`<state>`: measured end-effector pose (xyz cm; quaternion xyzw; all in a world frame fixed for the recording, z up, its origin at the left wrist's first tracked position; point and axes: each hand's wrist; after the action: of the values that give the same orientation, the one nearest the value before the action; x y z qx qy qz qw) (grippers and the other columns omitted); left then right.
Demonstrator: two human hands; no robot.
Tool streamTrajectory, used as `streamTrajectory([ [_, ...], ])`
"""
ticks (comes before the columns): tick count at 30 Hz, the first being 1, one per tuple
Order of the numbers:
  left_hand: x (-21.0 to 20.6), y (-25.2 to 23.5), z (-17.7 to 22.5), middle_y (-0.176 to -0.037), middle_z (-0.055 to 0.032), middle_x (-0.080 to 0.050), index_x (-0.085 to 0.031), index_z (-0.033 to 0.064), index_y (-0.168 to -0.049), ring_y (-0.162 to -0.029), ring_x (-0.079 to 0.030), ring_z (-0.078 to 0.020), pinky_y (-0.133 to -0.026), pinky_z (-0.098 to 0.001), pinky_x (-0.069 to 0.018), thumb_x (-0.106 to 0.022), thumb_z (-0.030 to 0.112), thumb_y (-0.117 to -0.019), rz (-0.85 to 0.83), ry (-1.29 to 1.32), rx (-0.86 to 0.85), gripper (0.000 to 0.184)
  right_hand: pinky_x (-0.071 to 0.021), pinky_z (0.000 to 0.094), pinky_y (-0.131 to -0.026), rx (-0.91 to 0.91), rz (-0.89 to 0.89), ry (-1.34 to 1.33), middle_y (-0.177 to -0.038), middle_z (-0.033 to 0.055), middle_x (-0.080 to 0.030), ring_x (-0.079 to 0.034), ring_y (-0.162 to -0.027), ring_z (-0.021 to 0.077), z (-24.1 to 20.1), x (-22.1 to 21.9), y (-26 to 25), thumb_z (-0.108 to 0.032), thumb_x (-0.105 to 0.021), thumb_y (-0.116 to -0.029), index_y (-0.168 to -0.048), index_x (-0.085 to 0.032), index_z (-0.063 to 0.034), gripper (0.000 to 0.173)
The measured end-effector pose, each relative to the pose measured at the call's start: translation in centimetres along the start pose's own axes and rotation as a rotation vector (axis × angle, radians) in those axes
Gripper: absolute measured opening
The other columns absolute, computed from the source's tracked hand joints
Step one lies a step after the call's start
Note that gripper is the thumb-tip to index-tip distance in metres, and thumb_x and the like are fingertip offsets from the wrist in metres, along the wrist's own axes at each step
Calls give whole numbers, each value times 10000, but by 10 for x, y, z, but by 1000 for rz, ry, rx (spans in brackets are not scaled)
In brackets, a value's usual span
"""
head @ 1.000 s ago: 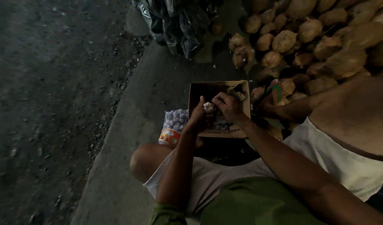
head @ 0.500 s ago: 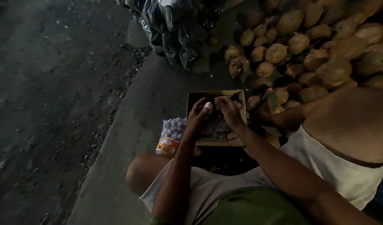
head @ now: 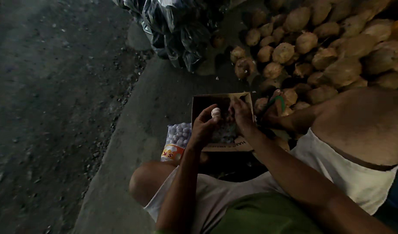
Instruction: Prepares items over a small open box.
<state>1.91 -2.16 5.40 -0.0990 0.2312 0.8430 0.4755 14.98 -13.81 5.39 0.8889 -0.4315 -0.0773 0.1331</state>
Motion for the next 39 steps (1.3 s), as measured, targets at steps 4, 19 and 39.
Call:
streamTrajectory([
  [4,1,-1,0,-1211,-115,-695,-598,94,-1399,-995,-698,-208,-861,-380,-606,-723,43,-910,64,-248,-145,507,-586,349,-700,13,-341,150,-897,76,-673,-648,-752,149,-4,10,-5,-404,-560,-1050,-1142,-652,-34,392],
  [19,6,-1,2,-1184,-65,-663,-669,76,-1323,-1027,-660,-169,-879,-352,-592,-712,72,-918,47,-417,-326,407,-600,327,-650,-66,-465,-136,-919,91,-693,-672,-731,161,-6,4,0,-320,-442,-1104,-1155,-662,-30,367],
  [39,16,0,5,-1211,-41,-637,-624,153,-1391,-1001,-643,-132,-855,-331,-574,-698,144,-954,18,-594,-240,444,-587,337,-675,-136,-309,-155,-919,66,-656,-652,-767,147,2,-14,9,-316,-507,-1084,-1123,-602,-62,274],
])
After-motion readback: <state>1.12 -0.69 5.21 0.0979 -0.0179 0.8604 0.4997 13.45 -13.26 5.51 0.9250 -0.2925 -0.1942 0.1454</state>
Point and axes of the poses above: each hand's wrist, its own y-axis away from the middle knuckle, its own x-axis out of the back of the hand, z = x × y
